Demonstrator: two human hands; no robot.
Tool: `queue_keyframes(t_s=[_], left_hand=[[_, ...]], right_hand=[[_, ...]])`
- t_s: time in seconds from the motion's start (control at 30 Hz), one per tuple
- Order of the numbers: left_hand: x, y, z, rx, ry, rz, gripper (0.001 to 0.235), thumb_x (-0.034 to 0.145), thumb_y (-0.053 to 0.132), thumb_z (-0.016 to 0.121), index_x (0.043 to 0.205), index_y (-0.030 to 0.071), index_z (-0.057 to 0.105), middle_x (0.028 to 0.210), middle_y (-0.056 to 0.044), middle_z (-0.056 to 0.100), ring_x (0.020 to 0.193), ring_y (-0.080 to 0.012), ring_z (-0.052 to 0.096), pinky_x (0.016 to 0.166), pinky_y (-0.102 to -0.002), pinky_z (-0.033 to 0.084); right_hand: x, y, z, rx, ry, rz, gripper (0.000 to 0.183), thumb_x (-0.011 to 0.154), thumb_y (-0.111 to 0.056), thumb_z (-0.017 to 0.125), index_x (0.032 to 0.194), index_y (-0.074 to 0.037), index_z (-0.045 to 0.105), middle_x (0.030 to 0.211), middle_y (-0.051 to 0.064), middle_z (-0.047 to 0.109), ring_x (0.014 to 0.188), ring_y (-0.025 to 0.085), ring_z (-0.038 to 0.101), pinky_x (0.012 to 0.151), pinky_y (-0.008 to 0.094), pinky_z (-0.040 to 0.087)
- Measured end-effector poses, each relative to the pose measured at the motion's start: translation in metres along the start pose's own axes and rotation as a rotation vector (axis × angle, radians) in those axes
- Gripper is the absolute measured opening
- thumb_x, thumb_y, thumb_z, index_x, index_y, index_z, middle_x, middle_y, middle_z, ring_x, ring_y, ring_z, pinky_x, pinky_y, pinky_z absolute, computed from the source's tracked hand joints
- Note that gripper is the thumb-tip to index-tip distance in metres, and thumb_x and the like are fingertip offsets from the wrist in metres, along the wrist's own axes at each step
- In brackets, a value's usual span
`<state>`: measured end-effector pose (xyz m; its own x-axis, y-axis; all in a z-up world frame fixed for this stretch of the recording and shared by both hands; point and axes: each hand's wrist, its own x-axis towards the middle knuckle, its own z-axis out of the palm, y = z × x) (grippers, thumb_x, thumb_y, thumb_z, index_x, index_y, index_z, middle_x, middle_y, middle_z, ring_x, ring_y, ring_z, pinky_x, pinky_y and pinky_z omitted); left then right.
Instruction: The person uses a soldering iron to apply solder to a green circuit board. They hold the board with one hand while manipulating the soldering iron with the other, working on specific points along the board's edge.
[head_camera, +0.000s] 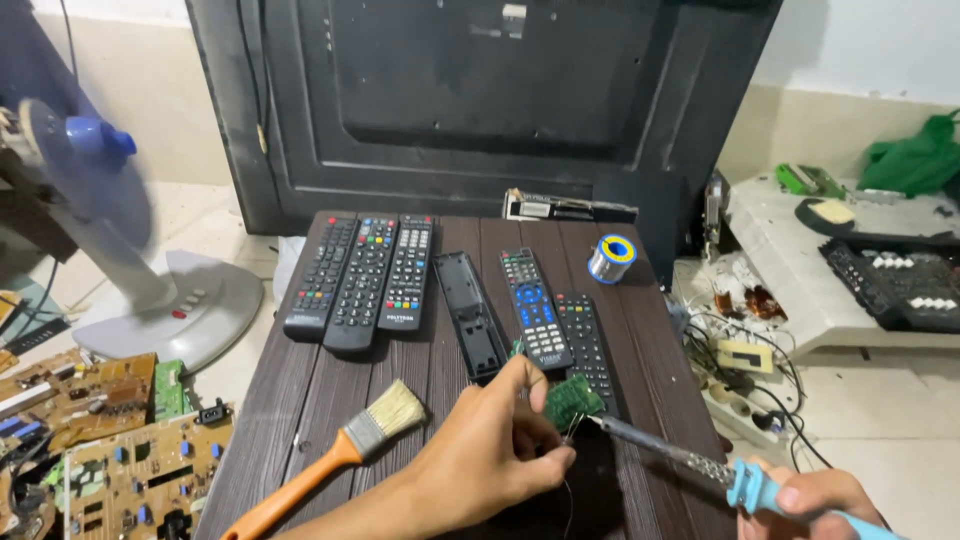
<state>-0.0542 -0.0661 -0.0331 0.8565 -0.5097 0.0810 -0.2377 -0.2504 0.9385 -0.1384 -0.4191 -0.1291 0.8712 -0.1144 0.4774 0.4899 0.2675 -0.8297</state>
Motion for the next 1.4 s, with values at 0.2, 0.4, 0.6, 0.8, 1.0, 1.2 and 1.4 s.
queue_keyframes(t_s=[0.2,0.4,0.6,0.8,1.0,1.2,1.4], left_hand=[[0.002,-0.001,0.001,-0.007,0.004,-0.009,0.049,0.083,0.019,0.079,0.095,0.017,0.032,0.080,0.001,0.081,0.058,-0.0131,0.046,0.061,-0.029,0.047],[0.004,-0.001,0.001,-0.162,0.013,-0.044,0.048,0.083,0.012,0.079,0.093,0.016,0.033,0.079,-0.002,0.082,0.059,-0.0050,0.049,0.059,-0.025,0.049],[0.004,-0.005,0.002,-0.208,0.023,-0.058,0.044,0.084,0.010,0.077,0.095,0.015,0.034,0.076,-0.002,0.079,0.057,-0.0060,0.048,0.059,-0.026,0.047],[0.004,-0.002,0.001,-0.231,0.003,-0.096,0.045,0.082,0.011,0.076,0.095,0.016,0.033,0.077,-0.001,0.079,0.060,-0.0057,0.049,0.063,-0.025,0.049],[0.007,-0.007,0.001,-0.289,0.011,-0.122,0.043,0.084,0.011,0.076,0.094,0.015,0.035,0.076,-0.002,0.077,0.060,-0.0054,0.049,0.062,-0.025,0.046],[0.007,-0.011,0.003,-0.365,0.011,-0.115,0.043,0.085,0.007,0.076,0.095,0.014,0.035,0.076,-0.003,0.075,0.059,-0.0050,0.050,0.059,-0.025,0.045],[0.007,-0.006,-0.002,-0.311,0.037,-0.104,0.043,0.084,0.009,0.076,0.093,0.015,0.034,0.075,-0.001,0.077,0.060,-0.0061,0.051,0.062,-0.026,0.047]], right_hand=[[0.008,-0.011,0.032,-0.109,-0.091,-0.087,0.034,0.110,-0.035,0.062,0.106,-0.001,0.062,0.074,0.014,0.060,0.074,0.029,0.062,0.106,0.056,0.047],[0.013,-0.003,0.014,-0.033,-0.285,-0.105,0.023,0.107,-0.023,0.063,0.110,-0.001,0.067,0.086,0.019,0.070,0.084,0.036,0.066,0.111,0.063,0.035],[0.024,-0.016,0.027,-0.257,-0.395,-0.226,0.016,0.095,-0.015,0.064,0.109,-0.006,0.062,0.082,0.012,0.062,0.077,0.027,0.065,0.085,0.047,0.055],[0.039,-0.018,0.043,-0.228,-0.507,-0.273,0.018,0.104,-0.025,0.059,0.113,-0.010,0.063,0.078,0.009,0.063,0.070,0.022,0.054,0.077,0.044,0.051],[0.027,0.015,0.031,-0.051,-0.270,-0.314,0.026,0.101,-0.032,0.063,0.089,-0.009,0.061,0.062,0.003,0.039,0.056,0.021,0.038,0.059,0.041,0.040],[0.037,0.007,0.029,-0.254,-0.332,-0.206,0.050,0.093,-0.031,0.059,0.050,-0.009,0.046,0.053,0.005,0.038,0.044,0.021,0.039,0.054,0.040,0.043],[0.017,0.012,0.024,-0.183,-0.257,-0.289,0.023,0.103,-0.033,0.057,0.101,-0.010,0.059,0.073,0.007,0.050,0.060,0.021,0.048,0.063,0.040,0.048]])
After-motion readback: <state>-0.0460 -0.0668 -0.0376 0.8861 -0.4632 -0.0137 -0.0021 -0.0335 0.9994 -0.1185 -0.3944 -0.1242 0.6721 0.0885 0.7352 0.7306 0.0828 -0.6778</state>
